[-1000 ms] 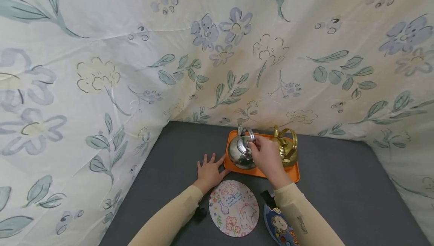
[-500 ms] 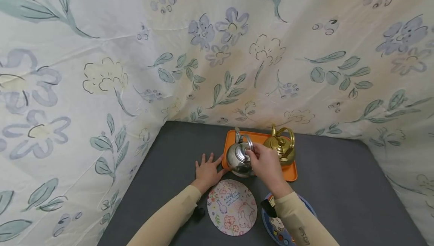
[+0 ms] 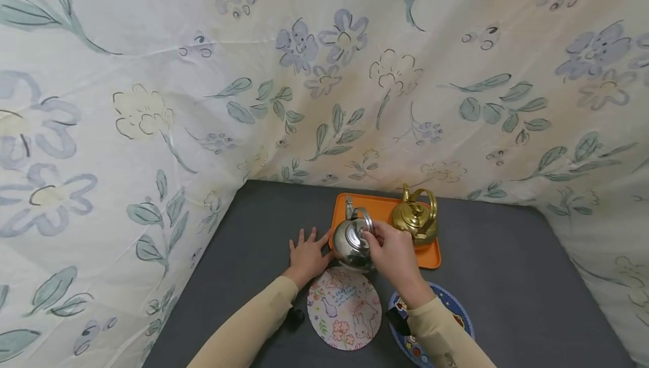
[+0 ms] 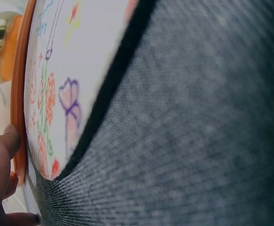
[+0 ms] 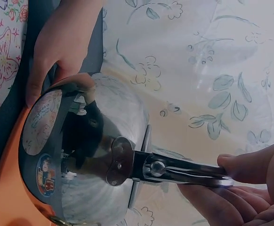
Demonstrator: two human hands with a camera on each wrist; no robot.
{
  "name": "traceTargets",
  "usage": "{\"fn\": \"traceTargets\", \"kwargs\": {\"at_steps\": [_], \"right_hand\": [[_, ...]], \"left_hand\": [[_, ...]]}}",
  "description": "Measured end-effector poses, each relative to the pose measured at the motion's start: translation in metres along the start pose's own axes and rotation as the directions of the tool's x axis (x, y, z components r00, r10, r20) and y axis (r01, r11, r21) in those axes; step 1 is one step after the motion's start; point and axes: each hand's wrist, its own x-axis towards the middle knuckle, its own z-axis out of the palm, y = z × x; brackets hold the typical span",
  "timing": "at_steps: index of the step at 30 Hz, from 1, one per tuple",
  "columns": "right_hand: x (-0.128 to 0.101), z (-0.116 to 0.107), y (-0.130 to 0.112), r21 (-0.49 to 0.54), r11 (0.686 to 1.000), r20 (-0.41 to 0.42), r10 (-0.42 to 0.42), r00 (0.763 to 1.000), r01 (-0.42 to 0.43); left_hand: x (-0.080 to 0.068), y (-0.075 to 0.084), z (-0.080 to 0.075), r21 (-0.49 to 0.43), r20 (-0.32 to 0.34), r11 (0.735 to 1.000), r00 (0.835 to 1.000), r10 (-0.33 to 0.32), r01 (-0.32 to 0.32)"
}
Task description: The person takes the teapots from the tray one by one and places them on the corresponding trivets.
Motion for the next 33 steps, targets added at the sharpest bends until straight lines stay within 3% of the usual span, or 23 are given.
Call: {"fn": "traceTargets", "kwargs": {"at_steps": [12,33], "right_hand": [[-0.013,0.004,-0.008,0.008,1.000,0.015,-0.003,1.000,0.003],[-0.036,0.002,-0.014,0.041,0.999,0.030,0.005,1.000,-0.006]], "left_hand": [[-0.001,-0.006,-0.006,0.027,0.005,0.999,1.000,-0.020,0.019],[-0.001,0.001,-0.002,0.046,0.022,0.999,1.000,-0.004,0.003]]}}
